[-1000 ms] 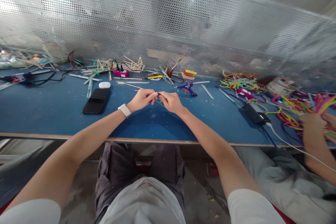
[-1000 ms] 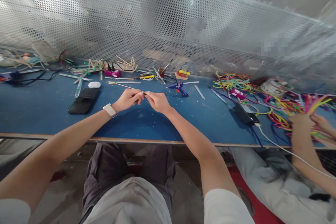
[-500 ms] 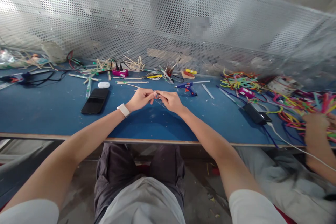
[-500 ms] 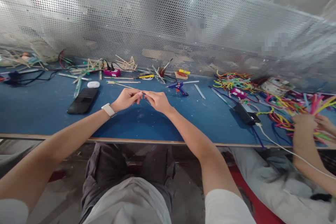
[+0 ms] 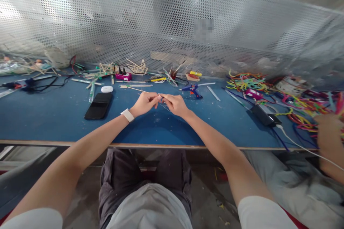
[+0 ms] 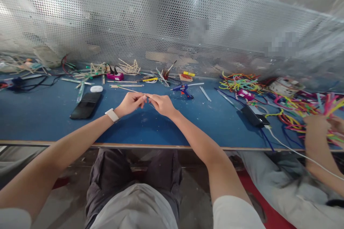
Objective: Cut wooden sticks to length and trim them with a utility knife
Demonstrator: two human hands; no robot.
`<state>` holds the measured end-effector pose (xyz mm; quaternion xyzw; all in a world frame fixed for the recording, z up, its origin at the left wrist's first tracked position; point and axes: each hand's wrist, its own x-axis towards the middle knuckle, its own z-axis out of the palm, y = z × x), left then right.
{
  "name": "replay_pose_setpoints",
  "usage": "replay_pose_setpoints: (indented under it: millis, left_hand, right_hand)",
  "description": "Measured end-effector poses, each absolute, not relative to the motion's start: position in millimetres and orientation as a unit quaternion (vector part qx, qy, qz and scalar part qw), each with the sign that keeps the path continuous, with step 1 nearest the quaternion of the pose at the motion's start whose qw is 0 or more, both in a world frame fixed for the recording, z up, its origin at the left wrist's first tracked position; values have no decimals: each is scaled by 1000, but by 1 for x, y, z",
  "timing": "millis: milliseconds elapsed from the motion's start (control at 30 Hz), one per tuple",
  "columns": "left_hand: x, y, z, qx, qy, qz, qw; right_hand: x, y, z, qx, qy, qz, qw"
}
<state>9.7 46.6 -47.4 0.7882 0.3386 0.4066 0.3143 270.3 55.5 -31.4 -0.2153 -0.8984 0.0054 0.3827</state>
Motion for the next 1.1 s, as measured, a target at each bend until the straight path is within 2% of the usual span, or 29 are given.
replay_pose_setpoints:
  millis: [467, 800, 1100]
  left_hand:
    - [10, 42, -42, 802, 313, 415, 294]
    - [17, 27, -20, 793, 303, 466, 248]
    - [22, 23, -11, 784, 298, 481, 256]
  right_hand:
    - [270, 52, -28, -224, -900, -1, 373]
    - [270, 50, -25, -236, -901, 8, 365]
    - [270, 50, -26, -248, -896, 17, 368]
